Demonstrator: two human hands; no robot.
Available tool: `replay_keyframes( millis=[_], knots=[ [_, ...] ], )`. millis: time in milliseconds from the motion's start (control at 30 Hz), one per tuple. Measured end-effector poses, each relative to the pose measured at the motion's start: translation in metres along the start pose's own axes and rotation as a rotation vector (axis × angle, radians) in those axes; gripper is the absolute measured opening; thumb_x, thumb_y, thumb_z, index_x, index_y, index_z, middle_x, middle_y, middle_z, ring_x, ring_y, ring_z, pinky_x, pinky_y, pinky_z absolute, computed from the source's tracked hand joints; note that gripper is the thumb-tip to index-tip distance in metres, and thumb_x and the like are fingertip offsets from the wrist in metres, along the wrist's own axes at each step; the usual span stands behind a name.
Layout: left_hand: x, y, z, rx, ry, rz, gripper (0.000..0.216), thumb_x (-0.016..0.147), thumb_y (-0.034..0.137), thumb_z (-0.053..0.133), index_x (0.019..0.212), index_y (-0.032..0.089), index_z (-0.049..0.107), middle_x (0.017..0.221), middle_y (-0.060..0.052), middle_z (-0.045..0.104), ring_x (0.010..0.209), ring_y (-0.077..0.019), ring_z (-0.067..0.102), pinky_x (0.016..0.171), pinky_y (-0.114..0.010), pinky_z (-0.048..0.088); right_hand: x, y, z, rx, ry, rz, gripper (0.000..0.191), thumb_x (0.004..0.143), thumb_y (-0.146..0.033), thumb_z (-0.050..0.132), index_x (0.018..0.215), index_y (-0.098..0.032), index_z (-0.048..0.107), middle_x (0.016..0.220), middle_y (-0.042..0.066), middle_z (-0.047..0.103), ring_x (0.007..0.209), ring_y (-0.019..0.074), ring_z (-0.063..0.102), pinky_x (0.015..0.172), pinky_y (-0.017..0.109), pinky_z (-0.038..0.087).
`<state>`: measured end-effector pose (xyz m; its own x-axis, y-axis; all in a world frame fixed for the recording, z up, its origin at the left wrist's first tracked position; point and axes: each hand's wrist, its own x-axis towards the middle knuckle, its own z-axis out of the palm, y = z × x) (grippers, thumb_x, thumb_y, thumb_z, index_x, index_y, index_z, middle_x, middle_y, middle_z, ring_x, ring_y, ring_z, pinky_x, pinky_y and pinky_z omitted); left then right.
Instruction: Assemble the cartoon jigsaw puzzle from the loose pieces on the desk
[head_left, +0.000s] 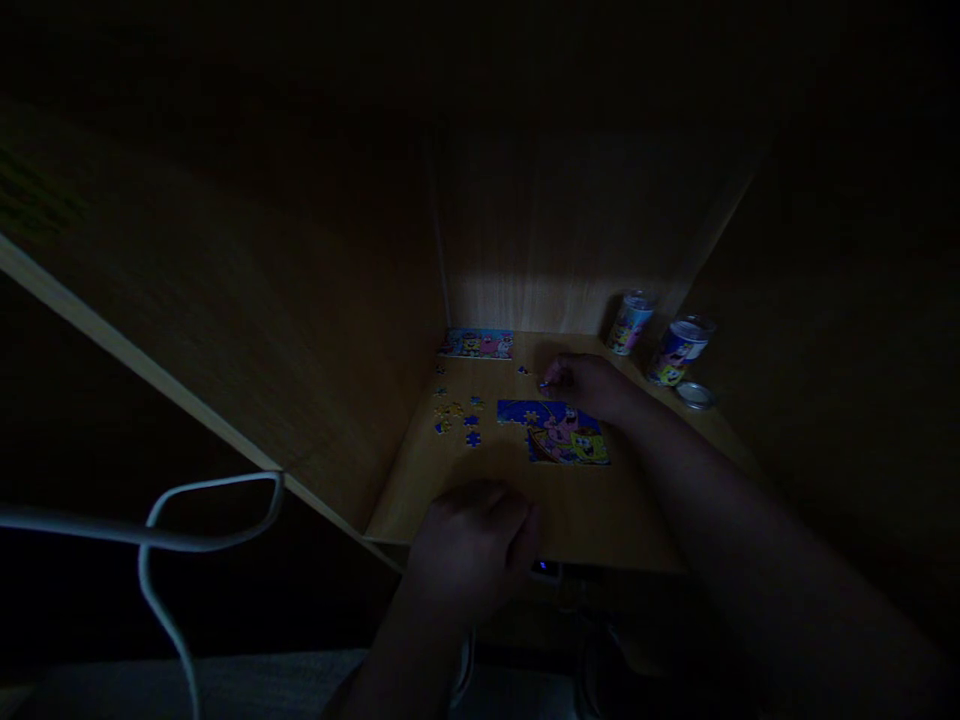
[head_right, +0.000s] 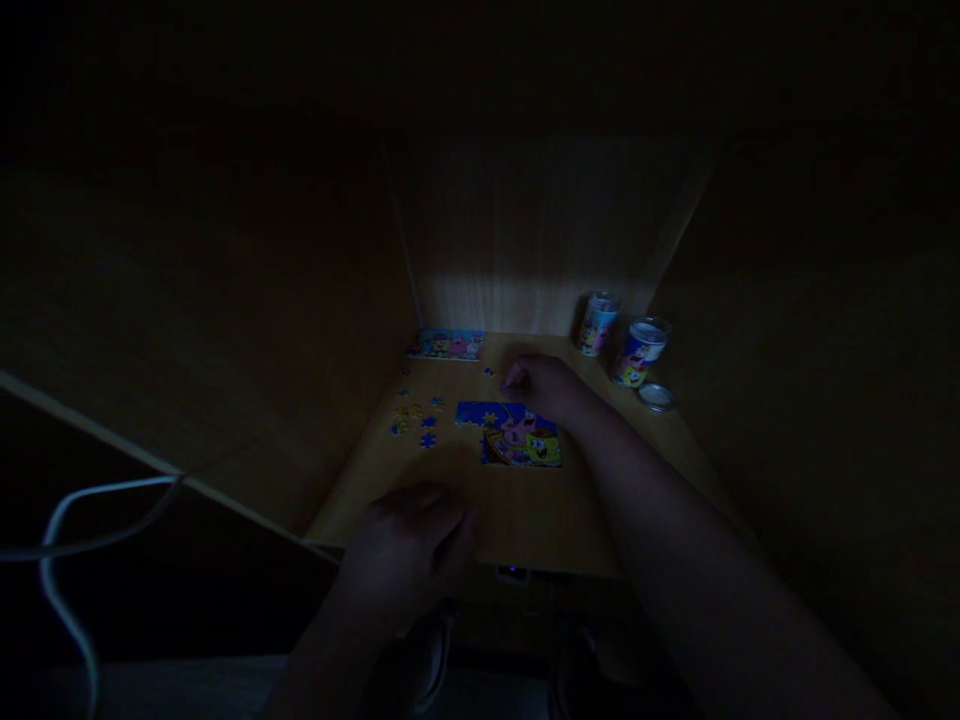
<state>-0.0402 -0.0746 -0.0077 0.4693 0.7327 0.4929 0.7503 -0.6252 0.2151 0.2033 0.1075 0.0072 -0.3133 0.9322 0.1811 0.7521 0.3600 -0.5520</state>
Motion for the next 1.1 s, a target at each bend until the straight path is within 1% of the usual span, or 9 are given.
replay_keyframes(
  millis=[100, 200, 300, 400, 533, 700, 867, 967, 1100],
  knots=[
    [0.004, -0.008, -0.006, -0.026, 0.042, -0.218, 0.022, 0.106, 0.022, 0.053, 0.087, 0.022, 0.064, 0.085, -0.005, 0.071, 0.077, -0.023, 0.07, 0.069, -0.036, 0.054, 0.0, -0.001, 0.0, -0.002, 0.002, 0.027, 0.008, 0.089, -0.019, 0.083, 0.092, -0.021, 0.076, 0.093, 0.004, 0.081, 0.085, 0.0197, 0.075, 0.078, 0.029, 0.054],
    [0.007, -0.02, -0.007, 0.089, 0.089, -0.392, 0.019, 0.106, 0.026, 0.054, 0.106, 0.017, 0.07, 0.107, -0.014, 0.075, 0.1, -0.0327, 0.072, 0.088, -0.047, 0.06, 0.0, 0.0, -0.001, -0.011, -0.006, 0.028, 0.007, 0.09, -0.02, 0.082, 0.093, -0.021, 0.076, 0.092, 0.004, 0.081, 0.084, 0.0196, 0.075, 0.077, 0.029, 0.053],
    [0.011, -0.027, -0.005, 0.14, 0.037, -0.449, 0.027, 0.107, 0.032, 0.056, 0.123, 0.016, 0.072, 0.127, -0.018, 0.074, 0.116, -0.0366, 0.07, 0.102, -0.052, 0.059, 0.0, 0.001, 0.0, -0.028, -0.006, -0.001, 0.008, 0.089, -0.019, 0.083, 0.094, -0.02, 0.076, 0.092, 0.004, 0.081, 0.084, 0.0191, 0.074, 0.077, 0.029, 0.052],
    [0.018, -0.028, -0.004, 0.164, -0.024, -0.475, 0.036, 0.108, 0.038, 0.057, 0.136, 0.017, 0.07, 0.138, -0.018, 0.071, 0.123, -0.0376, 0.069, 0.107, -0.052, 0.058, 0.001, 0.002, 0.001, -0.026, 0.012, -0.016, 0.009, 0.088, -0.019, 0.083, 0.095, -0.021, 0.077, 0.095, 0.004, 0.081, 0.086, 0.0198, 0.075, 0.078, 0.03, 0.053],
    [0.027, -0.024, -0.006, 0.138, -0.046, -0.525, 0.034, 0.11, 0.035, 0.053, 0.133, 0.016, 0.071, 0.137, -0.018, 0.071, 0.118, -0.0363, 0.072, 0.101, -0.05, 0.06, 0.0, 0.002, 0.002, -0.019, 0.015, -0.008, 0.009, 0.089, -0.017, 0.083, 0.095, -0.021, 0.077, 0.096, 0.005, 0.081, 0.087, 0.0208, 0.076, 0.081, 0.031, 0.055],
    [0.031, -0.024, -0.011, 0.108, -0.09, -0.575, 0.019, 0.107, 0.03, 0.06, 0.111, 0.018, 0.074, 0.128, -0.015, 0.073, 0.112, -0.0339, 0.073, 0.096, -0.044, 0.059, 0.0, 0.002, 0.003, -0.013, 0.018, 0.01, 0.009, 0.089, -0.017, 0.082, 0.096, -0.021, 0.077, 0.096, 0.004, 0.082, 0.088, 0.0202, 0.076, 0.08, 0.031, 0.055],
    [0.031, -0.029, -0.014, 0.034, -0.137, -0.615, 0.012, 0.106, 0.028, 0.063, 0.108, 0.02, 0.072, 0.125, -0.012, 0.075, 0.108, -0.0322, 0.074, 0.092, -0.042, 0.058, 0.0, 0.004, 0.005, -0.033, 0.038, -0.007, 0.006, 0.091, -0.019, 0.079, 0.096, -0.022, 0.076, 0.097, 0.004, 0.082, 0.089, 0.0204, 0.076, 0.077, 0.029, 0.053],
    [0.031, -0.032, -0.015, -0.028, -0.147, -0.605, 0.01, 0.105, 0.027, 0.065, 0.1, 0.021, 0.072, 0.117, -0.01, 0.077, 0.105, -0.0308, 0.075, 0.091, -0.04, 0.057, 0.0, 0.002, 0.005, -0.031, 0.075, -0.04, 0.005, 0.091, -0.019, 0.078, 0.095, -0.022, 0.076, 0.095, 0.004, 0.08, 0.087, 0.0199, 0.075, 0.077, 0.029, 0.052],
    [0.031, -0.037, -0.014, -0.045, -0.102, -0.635, 0.012, 0.102, 0.03, 0.069, 0.11, 0.02, 0.072, 0.118, -0.012, 0.077, 0.105, -0.0302, 0.076, 0.091, -0.038, 0.057, 0.0, -0.004, 0.004, 0.011, 0.094, -0.092, 0.003, 0.092, -0.018, 0.075, 0.092, -0.021, 0.075, 0.091, 0.003, 0.079, 0.083, 0.0182, 0.073, 0.075, 0.028, 0.051]
  ],
)
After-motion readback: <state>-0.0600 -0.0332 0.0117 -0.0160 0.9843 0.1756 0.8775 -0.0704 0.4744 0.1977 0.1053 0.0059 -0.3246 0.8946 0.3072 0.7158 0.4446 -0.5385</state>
